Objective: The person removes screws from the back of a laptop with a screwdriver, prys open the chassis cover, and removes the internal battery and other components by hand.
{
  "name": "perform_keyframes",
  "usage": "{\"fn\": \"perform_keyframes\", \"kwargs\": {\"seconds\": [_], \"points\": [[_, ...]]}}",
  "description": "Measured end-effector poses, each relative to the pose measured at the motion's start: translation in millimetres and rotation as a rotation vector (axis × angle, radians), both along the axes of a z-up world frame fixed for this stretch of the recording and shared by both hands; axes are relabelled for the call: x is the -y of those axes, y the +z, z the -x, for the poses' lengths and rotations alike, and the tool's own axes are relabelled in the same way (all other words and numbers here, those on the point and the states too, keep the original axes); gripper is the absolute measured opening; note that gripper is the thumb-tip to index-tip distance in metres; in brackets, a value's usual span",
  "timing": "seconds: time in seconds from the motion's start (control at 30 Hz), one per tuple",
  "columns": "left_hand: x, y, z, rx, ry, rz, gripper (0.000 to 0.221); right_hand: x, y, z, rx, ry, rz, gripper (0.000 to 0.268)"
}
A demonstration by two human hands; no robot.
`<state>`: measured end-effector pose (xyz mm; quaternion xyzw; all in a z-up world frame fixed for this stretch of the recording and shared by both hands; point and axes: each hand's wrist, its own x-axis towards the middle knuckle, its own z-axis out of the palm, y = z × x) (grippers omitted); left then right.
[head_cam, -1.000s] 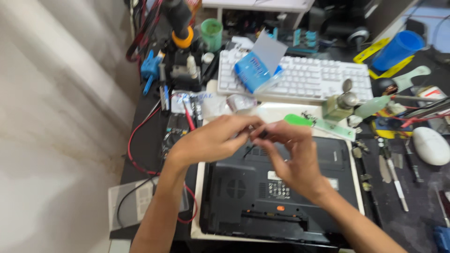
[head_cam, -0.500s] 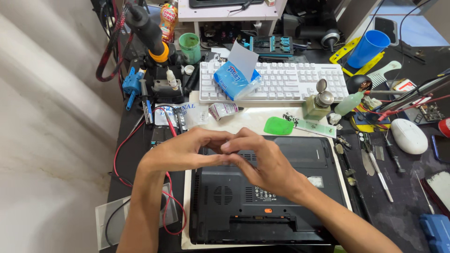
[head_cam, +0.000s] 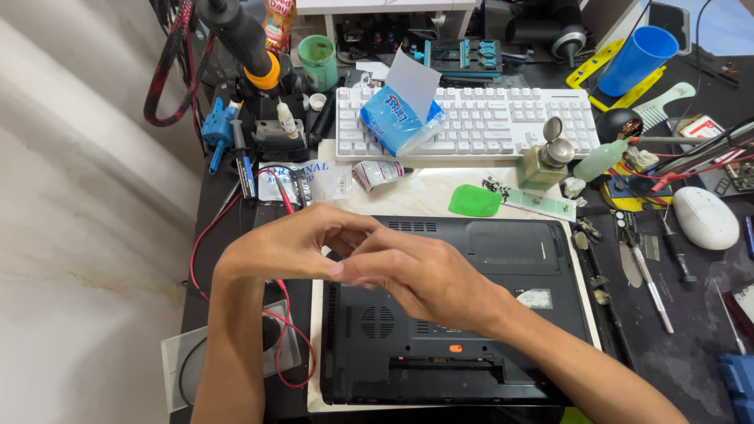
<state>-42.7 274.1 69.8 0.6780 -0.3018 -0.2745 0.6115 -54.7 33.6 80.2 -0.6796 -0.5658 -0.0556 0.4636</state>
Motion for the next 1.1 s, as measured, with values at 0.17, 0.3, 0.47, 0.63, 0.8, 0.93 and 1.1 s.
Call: {"fn": "perform_keyframes", "kwargs": {"seconds": [0.17,0.3,0.47,0.63,0.8,0.93,1.1], "points": [[-0.1,-1.6,-0.3,-0.017,0.015,-0.029,0.081,-0.9,0.9,3.6,0.06,-0.002,0.002,0.049],[0.6,2.2,1.4,0.028,-0.017,-0.033,0.08,-0.7,4.3,3.8,0.073,0.008,0.005,0.051],[-0.4,3.6,3.4,-0.007,-0.046,-0.104,0.068,-0.1,4.6,10.5,0.111,0.018,0.026,0.051],[4.7,1.0,4.2,0.077,0.132,-0.186,0.054,1.5,-5.1,-1.9,0.0,-0.07,-0.044,0.045],[34.9,-1.7,-0.5,0.035,0.251,0.08,0.046,12.4,-23.2,-25.5,-0.245,-0.244,-0.199,0.044],[39.0,0.6,0.5,0.082,0.291,0.013,0.033,20.3,-33.4,-25.2,-0.274,-0.285,-0.235,0.047],[38.7,3.9,2.5,0.127,0.294,0.012,0.031,21.8,-34.8,-23.8,-0.296,-0.246,-0.247,0.048]]}}
